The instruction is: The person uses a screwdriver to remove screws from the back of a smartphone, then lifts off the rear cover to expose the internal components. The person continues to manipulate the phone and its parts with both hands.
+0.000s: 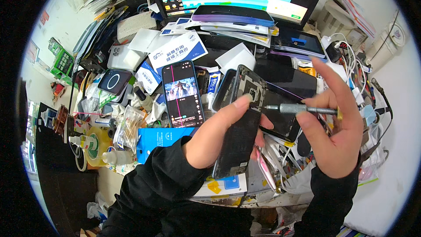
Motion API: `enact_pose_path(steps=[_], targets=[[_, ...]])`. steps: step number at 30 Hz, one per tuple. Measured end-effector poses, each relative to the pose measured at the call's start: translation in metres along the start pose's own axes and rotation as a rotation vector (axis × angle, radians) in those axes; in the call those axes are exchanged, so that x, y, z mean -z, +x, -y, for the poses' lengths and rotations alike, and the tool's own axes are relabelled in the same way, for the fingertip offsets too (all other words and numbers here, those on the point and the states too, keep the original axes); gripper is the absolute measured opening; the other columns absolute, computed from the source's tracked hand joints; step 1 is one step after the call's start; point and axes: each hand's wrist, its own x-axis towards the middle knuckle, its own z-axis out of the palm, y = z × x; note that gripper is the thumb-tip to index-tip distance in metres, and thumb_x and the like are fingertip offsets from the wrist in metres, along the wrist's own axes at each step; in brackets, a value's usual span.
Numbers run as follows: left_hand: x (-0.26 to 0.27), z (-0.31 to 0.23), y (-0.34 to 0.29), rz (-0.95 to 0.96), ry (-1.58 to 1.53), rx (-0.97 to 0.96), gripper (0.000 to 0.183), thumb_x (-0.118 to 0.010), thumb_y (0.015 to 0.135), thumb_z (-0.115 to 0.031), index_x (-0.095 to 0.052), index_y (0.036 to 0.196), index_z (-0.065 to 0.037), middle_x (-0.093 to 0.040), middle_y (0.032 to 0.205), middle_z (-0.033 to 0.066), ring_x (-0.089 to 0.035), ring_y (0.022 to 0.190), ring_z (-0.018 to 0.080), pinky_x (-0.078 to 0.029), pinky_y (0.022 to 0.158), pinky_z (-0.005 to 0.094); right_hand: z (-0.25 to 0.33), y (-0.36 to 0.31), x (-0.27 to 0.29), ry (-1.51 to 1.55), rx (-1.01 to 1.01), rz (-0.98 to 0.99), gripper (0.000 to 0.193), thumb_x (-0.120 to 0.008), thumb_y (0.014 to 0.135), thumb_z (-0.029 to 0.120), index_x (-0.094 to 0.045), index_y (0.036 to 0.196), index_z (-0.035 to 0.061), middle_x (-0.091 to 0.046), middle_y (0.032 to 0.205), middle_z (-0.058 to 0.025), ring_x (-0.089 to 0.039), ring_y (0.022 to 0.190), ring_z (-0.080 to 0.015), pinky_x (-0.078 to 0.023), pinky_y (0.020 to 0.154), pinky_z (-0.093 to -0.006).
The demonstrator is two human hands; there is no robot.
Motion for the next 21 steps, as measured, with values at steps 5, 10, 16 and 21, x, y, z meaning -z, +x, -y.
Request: enact_pose_path(steps=[5,10,16,21], targets=[[0.0,-0.003,-0.001,-0.047,-0.033,-0.022,0.092,-0.021,0.102,-0.077,-0.066,0.121,0.0,-0.07,0.087,0.0112,-0.067,0.075,0.0196,-0.053,0.07,0.0291,-0.004,0.002,-0.008,-0.037,-0.028,-0.06,0.036,-0.062,0.101,0.009,-0.064,0.135,-0.0024,-0.066,0.087,-0.0058,-0.057,0.064,-0.0071,-0.048,0.073,-0.024],[-0.005,-0.002,-0.002,-0.143,-0.062,-0.08,0.091,-0.023,0.102,-0.076,-0.063,0.129,0.001,-0.073,0.094,0.0139,-0.065,0.075,0.0184,-0.052,0.07,0.0282,-0.007,0.004,-0.01,0.149,-0.197,-0.038,0.043,-0.066,0.097,0.007,-0.061,0.138,-0.004,-0.065,0.086,-0.0049,-0.061,0.07,-0.0089,-0.049,0.078,-0.0252],[0.001,-0.003,0.001,-0.159,-0.205,-0.136,0.078,-0.054,0.099,-0.068,-0.064,0.125,0.005,-0.067,0.112,0.0102,-0.067,0.091,0.0149,-0.052,0.067,0.0269,-0.009,-0.001,-0.006,0.141,-0.256,-0.04,0.051,-0.071,0.094,0.008,-0.058,0.141,-0.0042,-0.068,0.086,-0.0054,-0.064,0.08,-0.0103,-0.048,0.079,-0.0235],[0.001,0.0,0.003,-0.168,-0.203,-0.156,0.08,-0.049,0.099,-0.072,-0.065,0.125,0.003,-0.068,0.112,0.0121,-0.067,0.086,0.0159,-0.053,0.068,0.0282,-0.013,0.002,-0.008,0.115,-0.105,-0.012,0.048,-0.068,0.095,0.004,-0.059,0.142,-0.0022,-0.067,0.085,-0.004,-0.062,0.08,-0.0108,-0.047,0.079,-0.0243]])
